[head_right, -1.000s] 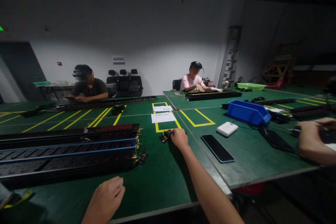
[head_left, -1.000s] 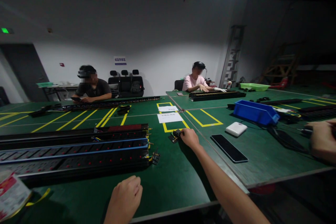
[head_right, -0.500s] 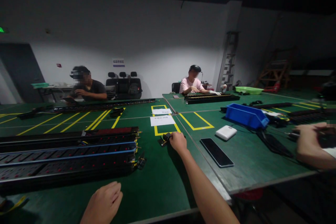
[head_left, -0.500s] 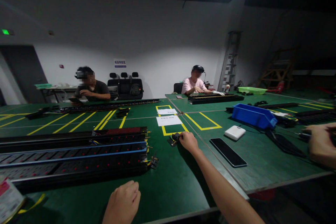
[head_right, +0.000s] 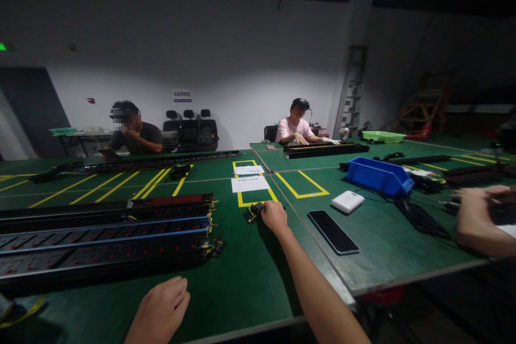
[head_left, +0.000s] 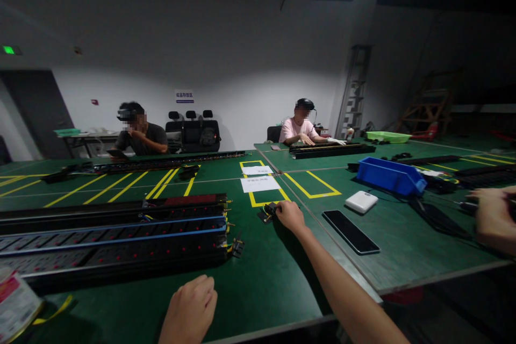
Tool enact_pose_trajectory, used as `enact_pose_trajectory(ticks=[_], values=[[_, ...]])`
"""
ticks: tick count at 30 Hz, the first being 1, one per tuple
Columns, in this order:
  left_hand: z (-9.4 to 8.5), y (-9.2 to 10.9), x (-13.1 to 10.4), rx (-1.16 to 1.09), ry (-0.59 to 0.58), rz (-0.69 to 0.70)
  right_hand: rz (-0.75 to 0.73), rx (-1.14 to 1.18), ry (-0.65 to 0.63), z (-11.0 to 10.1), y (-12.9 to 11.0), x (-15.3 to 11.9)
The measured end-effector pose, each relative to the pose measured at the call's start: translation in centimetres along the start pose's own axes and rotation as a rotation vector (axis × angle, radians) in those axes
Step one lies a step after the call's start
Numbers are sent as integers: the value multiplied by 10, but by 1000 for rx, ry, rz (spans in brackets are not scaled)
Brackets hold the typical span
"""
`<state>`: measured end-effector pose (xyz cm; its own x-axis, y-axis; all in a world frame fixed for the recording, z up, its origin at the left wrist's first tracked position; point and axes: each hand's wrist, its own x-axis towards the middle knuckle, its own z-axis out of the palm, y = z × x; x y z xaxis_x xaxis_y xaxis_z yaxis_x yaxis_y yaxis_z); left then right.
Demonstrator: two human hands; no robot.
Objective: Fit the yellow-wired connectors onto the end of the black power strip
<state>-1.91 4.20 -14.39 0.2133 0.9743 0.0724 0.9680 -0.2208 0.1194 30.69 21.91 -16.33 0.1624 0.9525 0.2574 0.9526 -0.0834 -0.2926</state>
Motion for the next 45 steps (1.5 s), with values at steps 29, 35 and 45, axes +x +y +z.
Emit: enact_pose_trajectory(ticks=[29, 35, 45], values=[[2, -1, -2, 1, 29, 27, 9, -12, -16, -5, -3, -3], [1, -1, -2, -4, 25, 28, -1, -21, -14, -3, -2, -2], [1, -1, -2, 2, 28, 27, 7, -15, -17, -4, -3, -2]])
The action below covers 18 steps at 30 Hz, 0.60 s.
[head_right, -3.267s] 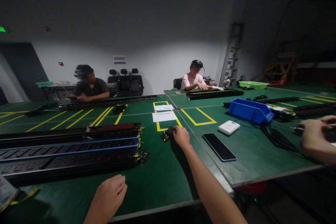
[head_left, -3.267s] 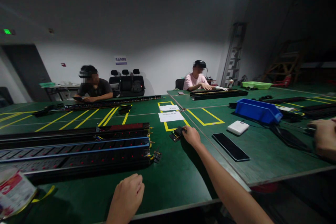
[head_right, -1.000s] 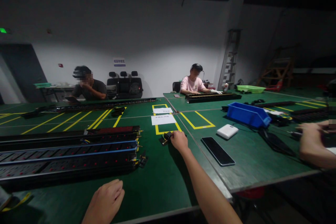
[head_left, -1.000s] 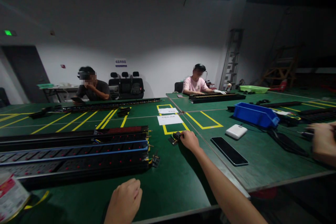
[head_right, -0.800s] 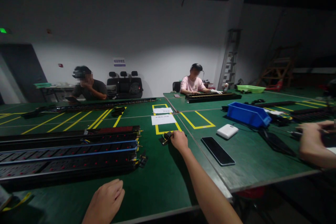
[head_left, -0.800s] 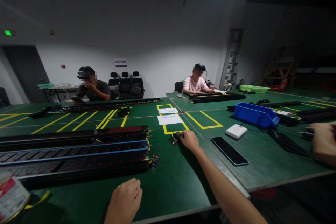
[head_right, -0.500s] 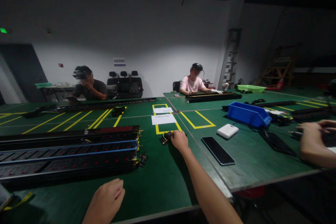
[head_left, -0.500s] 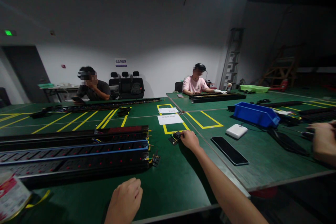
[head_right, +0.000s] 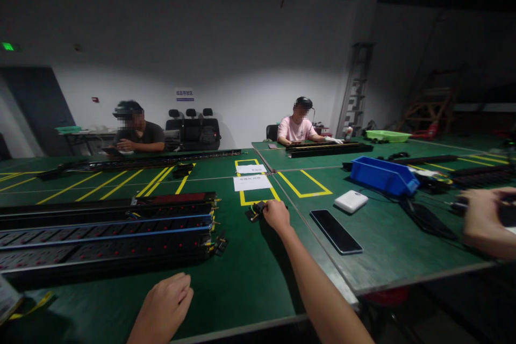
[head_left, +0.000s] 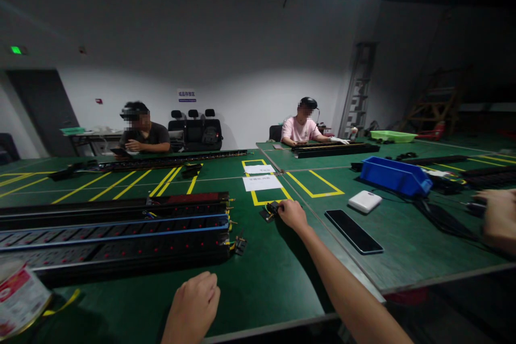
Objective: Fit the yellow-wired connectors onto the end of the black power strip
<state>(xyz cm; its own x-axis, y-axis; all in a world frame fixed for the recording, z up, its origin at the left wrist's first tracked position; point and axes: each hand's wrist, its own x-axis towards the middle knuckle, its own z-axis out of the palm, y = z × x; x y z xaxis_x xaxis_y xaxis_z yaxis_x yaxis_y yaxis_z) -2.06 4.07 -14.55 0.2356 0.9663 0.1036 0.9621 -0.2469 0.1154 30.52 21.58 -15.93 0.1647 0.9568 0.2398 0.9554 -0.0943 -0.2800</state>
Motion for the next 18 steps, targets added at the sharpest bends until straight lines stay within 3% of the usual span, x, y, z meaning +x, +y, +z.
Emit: enact_pose_trajectory(ticks=[18], values=[[0, 0, -1, -30, 11, -5, -14, -4, 12, 1, 0, 0]])
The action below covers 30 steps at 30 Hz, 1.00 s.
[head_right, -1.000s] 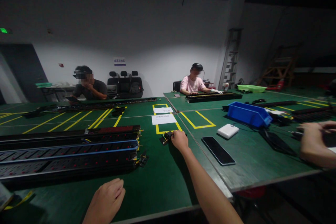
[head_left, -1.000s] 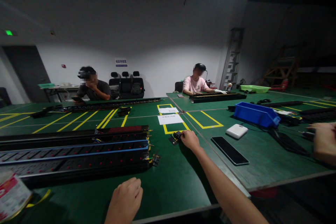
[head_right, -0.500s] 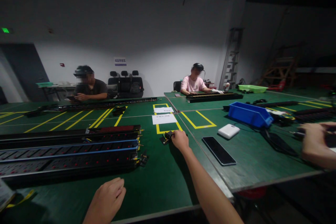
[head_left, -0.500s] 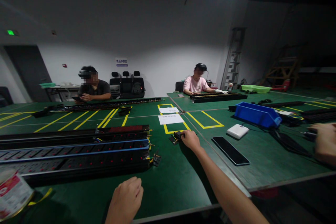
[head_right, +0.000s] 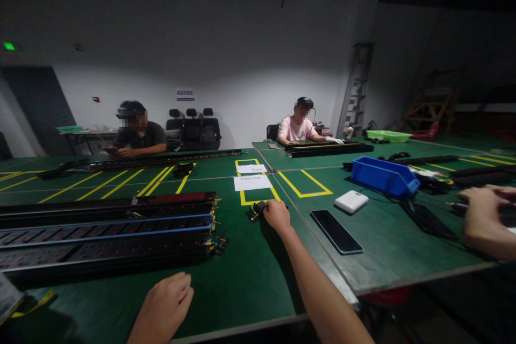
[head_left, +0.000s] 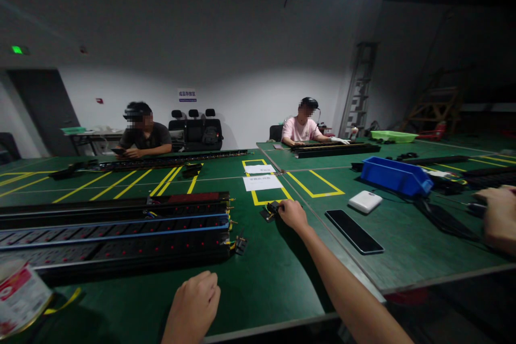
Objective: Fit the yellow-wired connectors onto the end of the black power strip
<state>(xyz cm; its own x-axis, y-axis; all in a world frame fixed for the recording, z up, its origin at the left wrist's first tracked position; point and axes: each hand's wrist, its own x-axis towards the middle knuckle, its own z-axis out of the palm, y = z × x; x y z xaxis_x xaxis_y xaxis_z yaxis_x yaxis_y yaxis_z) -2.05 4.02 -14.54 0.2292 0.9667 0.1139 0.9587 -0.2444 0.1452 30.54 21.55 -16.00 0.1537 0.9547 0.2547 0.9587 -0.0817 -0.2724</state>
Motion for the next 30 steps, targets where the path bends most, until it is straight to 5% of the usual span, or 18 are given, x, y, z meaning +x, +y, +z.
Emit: enact_pose_trajectory(ticks=[30], values=[[3, -1, 1, 13, 9, 4, 2, -11, -8, 0, 0, -1]])
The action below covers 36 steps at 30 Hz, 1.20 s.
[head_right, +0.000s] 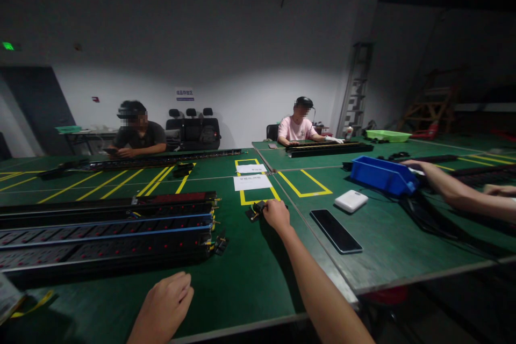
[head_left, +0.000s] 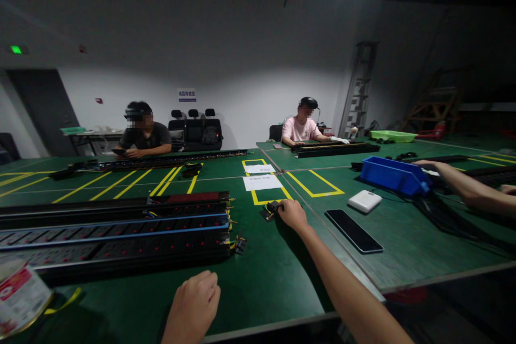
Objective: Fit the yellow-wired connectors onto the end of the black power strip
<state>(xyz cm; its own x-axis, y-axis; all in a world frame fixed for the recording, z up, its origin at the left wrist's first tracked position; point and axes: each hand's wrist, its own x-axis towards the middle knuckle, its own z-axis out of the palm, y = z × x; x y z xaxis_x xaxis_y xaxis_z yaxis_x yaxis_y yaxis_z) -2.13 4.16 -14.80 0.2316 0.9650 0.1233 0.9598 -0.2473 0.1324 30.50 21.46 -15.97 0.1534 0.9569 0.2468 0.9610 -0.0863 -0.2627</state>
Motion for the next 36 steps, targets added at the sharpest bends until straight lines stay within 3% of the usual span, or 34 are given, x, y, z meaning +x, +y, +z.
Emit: enact_pose_trajectory(ticks=[36], values=[[1, -1, 0, 2, 6, 9, -10, -11, 21, 1, 1, 0]])
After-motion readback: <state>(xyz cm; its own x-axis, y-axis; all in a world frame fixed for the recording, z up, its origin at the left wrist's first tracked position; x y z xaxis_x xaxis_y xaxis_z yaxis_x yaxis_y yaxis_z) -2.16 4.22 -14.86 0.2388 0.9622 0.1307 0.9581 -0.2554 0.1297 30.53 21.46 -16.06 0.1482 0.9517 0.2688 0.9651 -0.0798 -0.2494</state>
